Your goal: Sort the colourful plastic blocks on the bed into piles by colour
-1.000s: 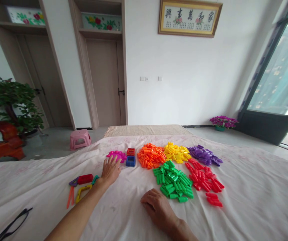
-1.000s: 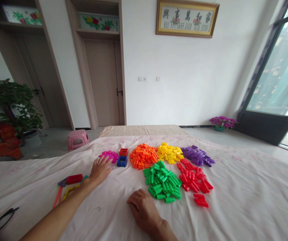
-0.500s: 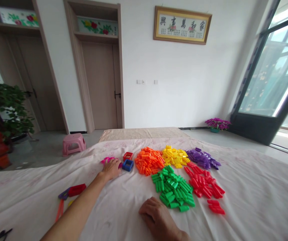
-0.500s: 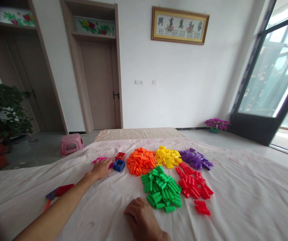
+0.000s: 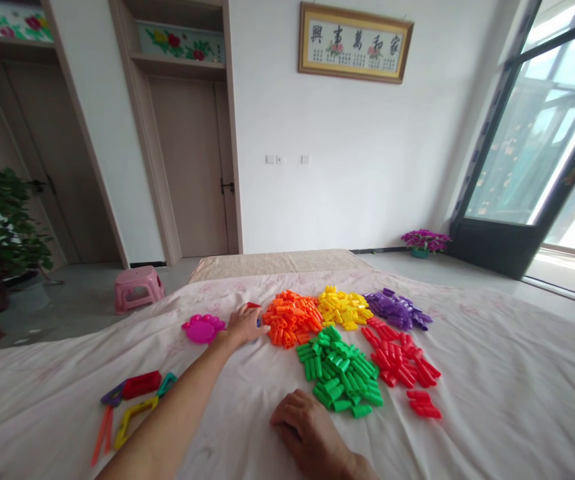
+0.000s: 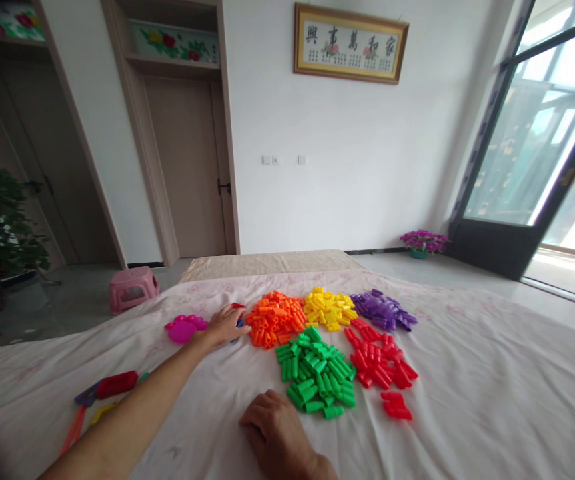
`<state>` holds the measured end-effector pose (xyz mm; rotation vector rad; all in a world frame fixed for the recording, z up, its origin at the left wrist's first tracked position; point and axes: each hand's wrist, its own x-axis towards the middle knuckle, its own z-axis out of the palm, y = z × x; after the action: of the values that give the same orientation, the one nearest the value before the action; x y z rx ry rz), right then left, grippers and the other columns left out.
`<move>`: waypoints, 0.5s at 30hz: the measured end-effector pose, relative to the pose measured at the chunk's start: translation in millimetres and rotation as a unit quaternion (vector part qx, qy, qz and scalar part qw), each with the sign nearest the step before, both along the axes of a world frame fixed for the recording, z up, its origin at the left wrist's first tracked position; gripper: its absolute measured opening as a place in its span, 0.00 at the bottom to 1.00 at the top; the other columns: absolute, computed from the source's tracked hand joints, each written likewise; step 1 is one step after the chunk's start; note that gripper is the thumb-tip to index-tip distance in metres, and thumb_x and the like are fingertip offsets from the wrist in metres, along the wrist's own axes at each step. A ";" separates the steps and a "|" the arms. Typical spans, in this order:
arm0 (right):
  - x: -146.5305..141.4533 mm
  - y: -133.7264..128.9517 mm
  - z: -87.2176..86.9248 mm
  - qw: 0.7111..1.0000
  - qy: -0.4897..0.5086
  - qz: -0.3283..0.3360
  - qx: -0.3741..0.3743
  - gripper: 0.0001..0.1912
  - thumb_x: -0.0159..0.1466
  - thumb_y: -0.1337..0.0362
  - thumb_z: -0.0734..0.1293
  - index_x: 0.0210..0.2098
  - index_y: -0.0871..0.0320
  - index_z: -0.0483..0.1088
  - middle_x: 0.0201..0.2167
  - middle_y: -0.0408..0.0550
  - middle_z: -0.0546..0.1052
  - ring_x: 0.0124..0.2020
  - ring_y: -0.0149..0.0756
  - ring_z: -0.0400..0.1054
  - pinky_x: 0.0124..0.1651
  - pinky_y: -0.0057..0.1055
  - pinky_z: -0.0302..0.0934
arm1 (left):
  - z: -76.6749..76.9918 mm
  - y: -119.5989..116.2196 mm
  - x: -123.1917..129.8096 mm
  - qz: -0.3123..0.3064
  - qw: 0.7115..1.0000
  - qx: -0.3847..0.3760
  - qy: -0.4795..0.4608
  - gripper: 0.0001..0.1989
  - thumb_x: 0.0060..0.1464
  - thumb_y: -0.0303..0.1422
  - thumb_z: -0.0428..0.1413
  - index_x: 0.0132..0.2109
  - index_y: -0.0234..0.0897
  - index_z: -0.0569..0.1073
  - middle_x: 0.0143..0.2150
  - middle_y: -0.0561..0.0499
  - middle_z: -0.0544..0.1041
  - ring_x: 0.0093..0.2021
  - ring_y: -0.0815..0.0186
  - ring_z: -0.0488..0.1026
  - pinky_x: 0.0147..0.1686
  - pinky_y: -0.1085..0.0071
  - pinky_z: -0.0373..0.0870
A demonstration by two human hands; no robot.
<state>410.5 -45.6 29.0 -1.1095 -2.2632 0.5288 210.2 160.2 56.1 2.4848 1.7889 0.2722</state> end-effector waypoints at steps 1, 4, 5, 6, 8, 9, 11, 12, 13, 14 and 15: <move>0.0 0.1 -0.4 1.000 0.001 -0.001 0.001 0.08 0.65 0.71 0.65 0.36 0.55 0.76 0.36 0.45 0.79 0.40 0.35 0.69 0.44 0.29 0.58 | -4.0 0.0 3.8 0.008 1.000 -0.007 0.003 0.30 0.54 0.48 0.54 0.61 0.39 0.70 0.64 0.39 0.70 0.70 0.46 0.55 0.62 0.50 0.59; -0.2 0.5 -1.4 1.000 0.004 -0.004 0.004 0.08 0.65 0.71 0.66 0.36 0.55 0.76 0.36 0.45 0.79 0.40 0.35 0.69 0.44 0.29 0.59 | -11.1 -6.2 6.1 0.028 1.000 -0.008 0.010 0.26 0.55 0.43 0.52 0.58 0.37 0.72 0.65 0.35 0.67 0.70 0.43 0.52 0.60 0.43 0.58; -0.2 0.6 -1.6 1.000 0.004 -0.004 0.004 0.08 0.65 0.71 0.66 0.36 0.55 0.76 0.36 0.44 0.79 0.40 0.35 0.70 0.44 0.29 0.59 | -11.6 -10.9 4.6 0.028 1.000 -0.005 0.012 0.25 0.55 0.41 0.52 0.57 0.37 0.73 0.64 0.34 0.68 0.70 0.43 0.53 0.60 0.43 0.58; -0.2 0.7 -1.8 1.000 0.003 -0.003 0.004 0.08 0.65 0.71 0.66 0.36 0.55 0.76 0.36 0.44 0.79 0.40 0.35 0.69 0.44 0.29 0.59 | -11.3 -16.9 2.2 0.026 1.000 -0.003 0.015 0.23 0.54 0.40 0.52 0.56 0.38 0.73 0.63 0.35 0.69 0.69 0.44 0.54 0.60 0.43 0.57; -0.2 0.9 -1.8 1.000 0.001 -0.001 0.003 0.09 0.65 0.72 0.65 0.36 0.54 0.76 0.36 0.44 0.79 0.40 0.34 0.69 0.44 0.29 0.58 | -9.1 -32.8 -5.5 0.015 1.000 0.001 0.020 0.21 0.53 0.35 0.53 0.53 0.40 0.74 0.60 0.37 0.71 0.67 0.47 0.57 0.63 0.45 0.53; -0.1 0.9 -1.6 1.000 0.001 0.000 0.003 0.09 0.65 0.72 0.65 0.36 0.55 0.76 0.36 0.44 0.79 0.40 0.34 0.69 0.44 0.29 0.58 | -7.6 -42.1 -11.0 0.008 1.000 0.001 0.022 0.20 0.52 0.33 0.53 0.52 0.41 0.75 0.59 0.39 0.72 0.66 0.48 0.58 0.64 0.45 0.50; 0.0 0.9 -1.0 1.000 0.002 0.001 0.005 0.09 0.65 0.71 0.65 0.36 0.55 0.76 0.35 0.44 0.79 0.39 0.34 0.69 0.44 0.29 0.58 | -4.2 -61.6 -25.5 -0.001 1.000 -0.002 0.022 0.19 0.50 0.28 0.51 0.49 0.41 0.76 0.57 0.40 0.74 0.65 0.50 0.60 0.66 0.45 0.43; 0.0 0.8 -0.6 1.000 0.003 0.001 0.006 0.09 0.66 0.71 0.65 0.35 0.55 0.76 0.35 0.44 0.78 0.39 0.35 0.69 0.44 0.30 0.59 | -2.3 -70.5 -34.7 -0.003 1.000 -0.007 0.020 0.19 0.49 0.26 0.51 0.47 0.42 0.77 0.55 0.40 0.75 0.64 0.50 0.61 0.67 0.44 0.41; 0.1 0.7 -0.2 1.000 0.003 0.002 0.007 0.09 0.66 0.71 0.64 0.35 0.55 0.76 0.35 0.44 0.78 0.39 0.35 0.69 0.45 0.30 0.59 | 0.0 -78.0 -45.0 -0.004 1.000 -0.015 0.015 0.18 0.47 0.25 0.51 0.44 0.42 0.77 0.53 0.41 0.76 0.62 0.50 0.62 0.66 0.44 0.41; 0.1 0.5 0.2 1.000 0.004 0.003 0.007 0.09 0.66 0.70 0.64 0.36 0.55 0.76 0.35 0.44 0.79 0.39 0.35 0.69 0.45 0.30 0.59 | 2.8 -83.6 -56.3 -0.004 1.000 -0.027 0.008 0.15 0.45 0.25 0.53 0.39 0.42 0.78 0.50 0.42 0.77 0.61 0.49 0.64 0.66 0.44 0.44; 0.2 0.4 0.6 1.000 0.003 0.005 0.007 0.09 0.66 0.70 0.64 0.36 0.55 0.77 0.35 0.45 0.79 0.40 0.35 0.69 0.45 0.30 0.59 | 6.1 -86.8 -68.4 -0.003 0.999 -0.045 -0.001 0.11 0.42 0.25 0.55 0.34 0.42 0.77 0.46 0.43 0.79 0.57 0.48 0.67 0.63 0.45 0.50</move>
<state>410.7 -45.3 29.5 -1.0895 -2.2640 0.5201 141.8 73.4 62.2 2.4283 1.7508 0.1896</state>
